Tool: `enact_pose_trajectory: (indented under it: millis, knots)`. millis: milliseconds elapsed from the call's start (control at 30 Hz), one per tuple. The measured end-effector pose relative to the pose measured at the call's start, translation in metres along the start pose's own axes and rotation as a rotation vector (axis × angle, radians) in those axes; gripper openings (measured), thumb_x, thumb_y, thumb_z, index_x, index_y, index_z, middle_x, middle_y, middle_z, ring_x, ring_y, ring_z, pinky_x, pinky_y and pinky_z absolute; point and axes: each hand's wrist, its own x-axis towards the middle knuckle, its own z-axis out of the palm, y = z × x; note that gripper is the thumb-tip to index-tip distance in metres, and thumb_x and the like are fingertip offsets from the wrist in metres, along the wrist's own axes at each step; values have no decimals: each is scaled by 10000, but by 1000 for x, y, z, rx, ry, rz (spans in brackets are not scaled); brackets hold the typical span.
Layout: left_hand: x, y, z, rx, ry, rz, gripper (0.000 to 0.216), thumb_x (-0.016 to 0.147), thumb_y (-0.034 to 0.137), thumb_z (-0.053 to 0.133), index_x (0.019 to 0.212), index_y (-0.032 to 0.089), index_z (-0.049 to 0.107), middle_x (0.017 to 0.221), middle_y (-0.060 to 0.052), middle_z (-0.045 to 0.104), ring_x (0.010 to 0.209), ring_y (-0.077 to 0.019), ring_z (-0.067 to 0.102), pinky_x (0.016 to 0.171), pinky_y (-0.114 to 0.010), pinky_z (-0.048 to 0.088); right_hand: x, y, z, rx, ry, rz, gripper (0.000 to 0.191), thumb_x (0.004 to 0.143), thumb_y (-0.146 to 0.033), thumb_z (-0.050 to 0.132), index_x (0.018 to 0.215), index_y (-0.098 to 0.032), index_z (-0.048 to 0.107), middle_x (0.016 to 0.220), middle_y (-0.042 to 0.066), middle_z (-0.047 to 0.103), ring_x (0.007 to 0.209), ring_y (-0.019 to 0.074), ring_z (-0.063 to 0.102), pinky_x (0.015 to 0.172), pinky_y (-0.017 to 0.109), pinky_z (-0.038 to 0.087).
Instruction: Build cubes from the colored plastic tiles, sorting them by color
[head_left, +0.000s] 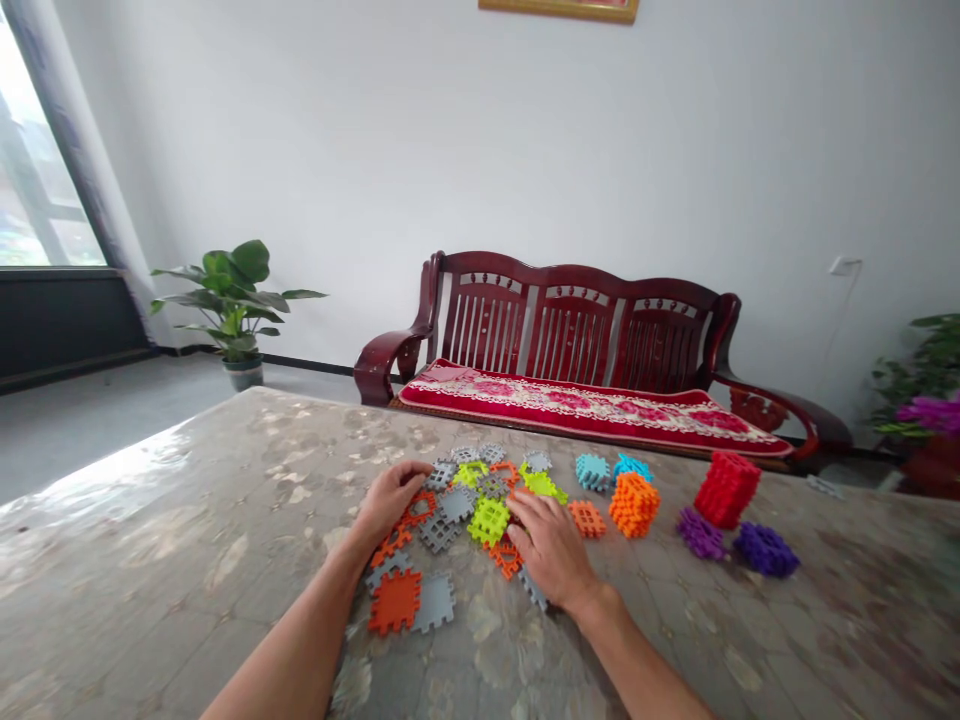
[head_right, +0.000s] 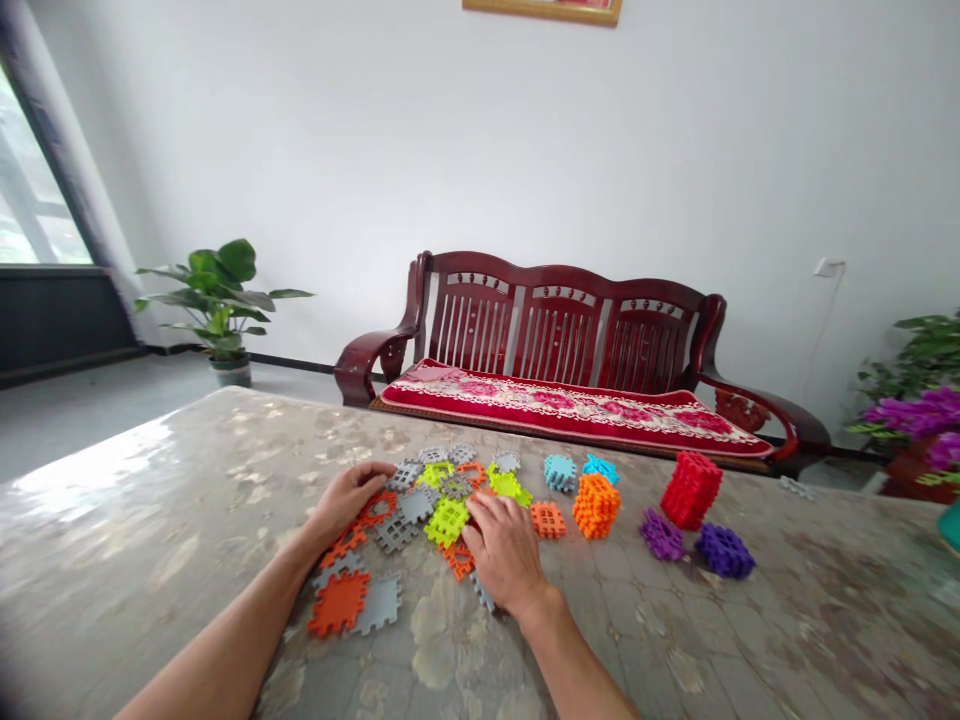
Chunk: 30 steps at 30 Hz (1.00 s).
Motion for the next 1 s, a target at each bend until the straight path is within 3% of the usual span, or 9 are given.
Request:
enact_pose_trajectory:
  millis: [100,233,400,733,1000]
  knots:
    - [-1,4,0,-6,5,-9,284,690,368,580,863,188,716,803,-22,740,763,-199,661,712,-291,510,10,0,-2,74,12,0,294,931,-286,482,1167,-267,655,1218,23,659,1127,195,553,995,367,400]
    - [-2,7,1,-11,13,-11,273,687,352,571,851,185,711,788,-23,736,751,-196,657,708,-291,508,41,15,0,77,51,109,324,863,-138,475,1081,-241,691,1091,25,710,1057,196,586,946,343,435]
    - [-2,3,2,-12,30,-15,268,695,331,558,859,187,712,770,-11,726,704,-181,643,682,-282,498,83,39,12,-88,-91,95,469,750,-19,485,1074,-279,703,1070,24,708,1069,198,571,928,314,424]
    - [-2,3,0,58,32,4,284,703,322,539,870,181,721,802,-13,731,750,-180,641,725,-273,489,116,62,24,-89,-384,-6,508,652,-44,585,1069,-309,705,1030,-11,708,1048,192,576,851,251,417]
    - [0,-1,0,66,24,13,275,713,314,535,872,186,719,827,-18,738,782,-187,651,750,-280,496,113,53,12,-131,-359,19,377,700,-217,638,1065,-298,687,1052,14,702,1051,226,547,879,310,403]
